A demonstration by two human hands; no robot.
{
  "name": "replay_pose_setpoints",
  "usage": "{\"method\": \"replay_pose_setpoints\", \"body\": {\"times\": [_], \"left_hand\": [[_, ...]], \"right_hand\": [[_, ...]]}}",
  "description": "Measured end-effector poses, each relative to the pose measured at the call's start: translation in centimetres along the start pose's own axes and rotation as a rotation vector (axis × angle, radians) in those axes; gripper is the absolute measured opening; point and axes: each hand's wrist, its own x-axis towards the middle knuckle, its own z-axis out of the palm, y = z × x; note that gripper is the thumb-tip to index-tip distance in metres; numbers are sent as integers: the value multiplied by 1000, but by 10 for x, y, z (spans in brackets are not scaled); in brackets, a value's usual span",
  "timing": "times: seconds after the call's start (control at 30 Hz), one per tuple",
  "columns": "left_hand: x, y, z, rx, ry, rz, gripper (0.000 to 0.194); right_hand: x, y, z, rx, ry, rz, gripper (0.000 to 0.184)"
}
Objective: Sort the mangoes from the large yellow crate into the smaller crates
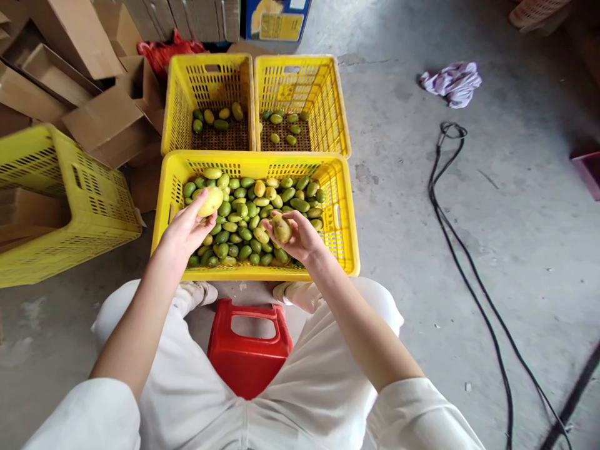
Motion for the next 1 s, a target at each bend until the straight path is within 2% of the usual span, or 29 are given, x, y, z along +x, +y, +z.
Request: {"method": "replay_pose_setpoints", "body": {"times": [0.07,0.13,0.23,0.33,0.43,0.6,0.77,0.93,1.0], "left_hand": [[-1,1,1,-15,6,-39,27],[-1,1,1,-6,1,-67,28],[-1,0,-1,40,-19,-64,36],[-1,-2,-1,87,-51,-29,51],[0,-1,-1,98,-83,0,51],[1,-1,-2,105,-93,-47,38],[2,-2,-1,126,-83,-72,29],[3,0,-3,125,-92,-49,43],[1,0,-3,143,-90,-51,37]], "right_hand": [[-1,-2,0,23,-49,40,19],[1,-5,-4,43,-97,75,13],[10,-7,-12,50,-150,91,11],[16,-6,-18,-29,-220,37,15],[17,-3,-19,-116,-270,-50,14],[13,1,-15,-132,-246,-135,22],[8,1,-9,-125,-228,-147,29],[6,5,-6,-126,-182,-197,27],[8,7,-7,-131,-160,-245,36]]}}
